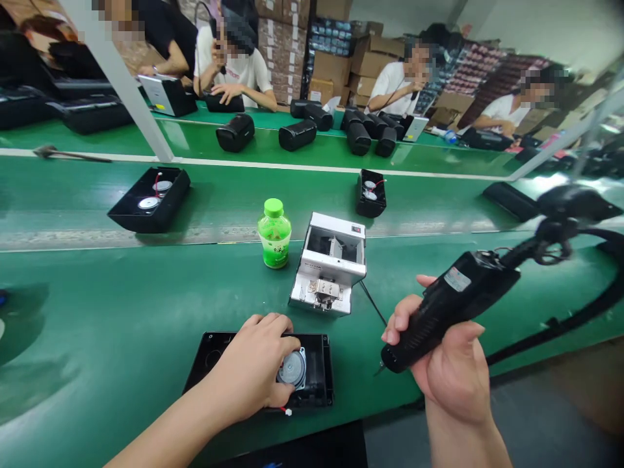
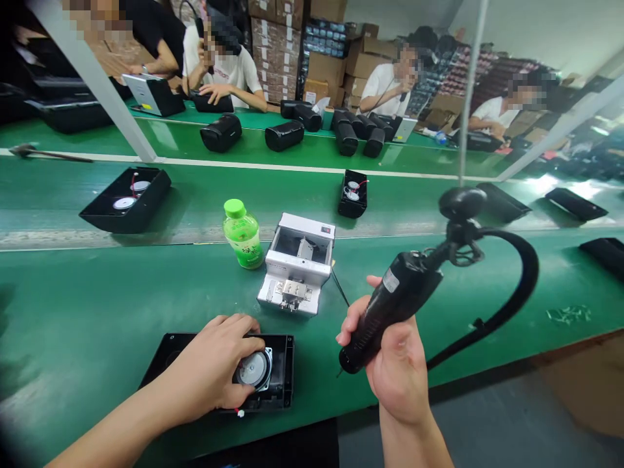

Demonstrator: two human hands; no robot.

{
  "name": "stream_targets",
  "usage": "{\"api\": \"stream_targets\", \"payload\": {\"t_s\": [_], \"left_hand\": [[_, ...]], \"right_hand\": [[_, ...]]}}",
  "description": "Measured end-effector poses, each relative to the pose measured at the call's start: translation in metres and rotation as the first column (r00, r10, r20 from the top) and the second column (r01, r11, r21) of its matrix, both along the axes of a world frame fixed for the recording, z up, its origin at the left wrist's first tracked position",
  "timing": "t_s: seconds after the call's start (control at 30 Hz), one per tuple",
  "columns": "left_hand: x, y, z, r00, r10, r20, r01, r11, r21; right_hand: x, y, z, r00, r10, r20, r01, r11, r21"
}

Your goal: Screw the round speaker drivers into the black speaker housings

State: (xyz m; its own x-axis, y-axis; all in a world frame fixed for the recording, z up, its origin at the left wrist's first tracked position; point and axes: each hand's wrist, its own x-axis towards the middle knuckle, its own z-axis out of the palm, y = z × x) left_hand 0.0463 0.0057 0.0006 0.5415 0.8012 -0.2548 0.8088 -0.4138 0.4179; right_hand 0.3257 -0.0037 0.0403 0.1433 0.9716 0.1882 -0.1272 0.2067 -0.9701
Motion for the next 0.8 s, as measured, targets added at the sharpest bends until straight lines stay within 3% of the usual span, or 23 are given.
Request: {"api": "stream_targets", "payload": {"t_s": [0.23, 0.43, 0.6, 0.8], "left_hand": [[-0.007, -0.009, -0.007, 0.989, -0.002, 0.149, -0.007, 0.998, 0.061], [-0.019, -0.023, -0.003, 0.972, 0.028, 0.235, -0.043, 0.997, 0.062], [-0.029, -0.028, -0.014, 0.959, 0.078, 0.273, -0.094, 0.995, 0.047], [-0.026, -0.024, -0.02, 0.966, 0.082, 0.245, -0.101, 0.993, 0.062]], "right_hand": [[-0.048, 0.036, 0.035, 0.995, 0.094, -0.046, -0.079, 0.962, 0.261], [-0.084, 0.064, 0.026, 0.985, 0.167, 0.038, -0.167, 0.889, 0.426], [-0.095, 0.074, 0.012, 0.987, 0.159, 0.036, -0.162, 0.919, 0.359], [-0.091, 0.074, 0.014, 0.987, 0.149, -0.053, -0.132, 0.963, 0.236]]}}
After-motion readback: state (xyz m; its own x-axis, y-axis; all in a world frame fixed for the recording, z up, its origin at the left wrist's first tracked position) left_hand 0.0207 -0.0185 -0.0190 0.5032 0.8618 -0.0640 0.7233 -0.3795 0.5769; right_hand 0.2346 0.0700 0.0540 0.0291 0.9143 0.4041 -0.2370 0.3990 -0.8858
